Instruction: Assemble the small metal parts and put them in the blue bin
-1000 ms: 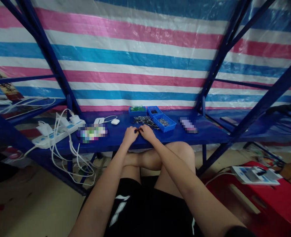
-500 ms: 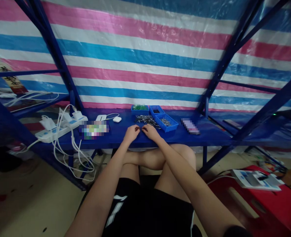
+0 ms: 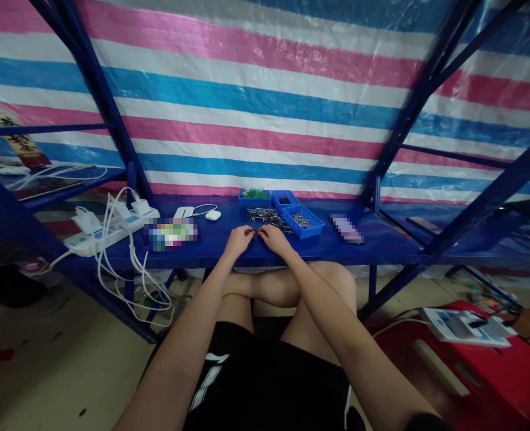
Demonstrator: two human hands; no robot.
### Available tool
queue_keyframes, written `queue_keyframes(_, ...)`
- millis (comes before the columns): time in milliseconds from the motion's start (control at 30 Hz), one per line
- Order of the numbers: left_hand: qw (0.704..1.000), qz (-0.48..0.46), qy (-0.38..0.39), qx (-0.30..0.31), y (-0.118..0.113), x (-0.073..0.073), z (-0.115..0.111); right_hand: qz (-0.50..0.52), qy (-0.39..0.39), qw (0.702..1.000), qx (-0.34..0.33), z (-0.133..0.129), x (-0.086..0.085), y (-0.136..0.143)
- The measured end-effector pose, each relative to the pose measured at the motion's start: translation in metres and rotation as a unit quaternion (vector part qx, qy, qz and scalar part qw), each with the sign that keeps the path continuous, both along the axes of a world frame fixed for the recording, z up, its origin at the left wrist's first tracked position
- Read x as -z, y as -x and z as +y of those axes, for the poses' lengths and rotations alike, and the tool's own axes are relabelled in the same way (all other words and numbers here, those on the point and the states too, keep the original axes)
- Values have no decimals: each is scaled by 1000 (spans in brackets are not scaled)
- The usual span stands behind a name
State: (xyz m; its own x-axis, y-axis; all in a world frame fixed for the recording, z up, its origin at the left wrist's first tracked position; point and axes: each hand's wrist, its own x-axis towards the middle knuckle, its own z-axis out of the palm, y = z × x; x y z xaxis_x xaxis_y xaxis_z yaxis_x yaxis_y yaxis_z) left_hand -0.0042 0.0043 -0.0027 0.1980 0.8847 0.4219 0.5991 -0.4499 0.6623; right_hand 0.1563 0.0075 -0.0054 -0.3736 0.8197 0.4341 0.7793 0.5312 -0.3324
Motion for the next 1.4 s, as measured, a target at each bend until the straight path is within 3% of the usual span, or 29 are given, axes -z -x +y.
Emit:
queue_keyframes(300, 999, -38, 9, 19, 1, -2, 1, 43, 16, 999, 10, -5, -5, 0)
queue_keyframes(767, 998, -62, -4, -5, 0, -3, -3, 12, 5, 1000, 9, -5, -5, 1)
queue_keyframes(1133, 994, -108, -10, 28, 1, -5, -2, 6, 18, 1000, -4, -7, -7, 1)
queue_keyframes(1400, 997, -78, -3, 9, -1, -4, -5, 99, 18, 995, -23, -10, -10, 0)
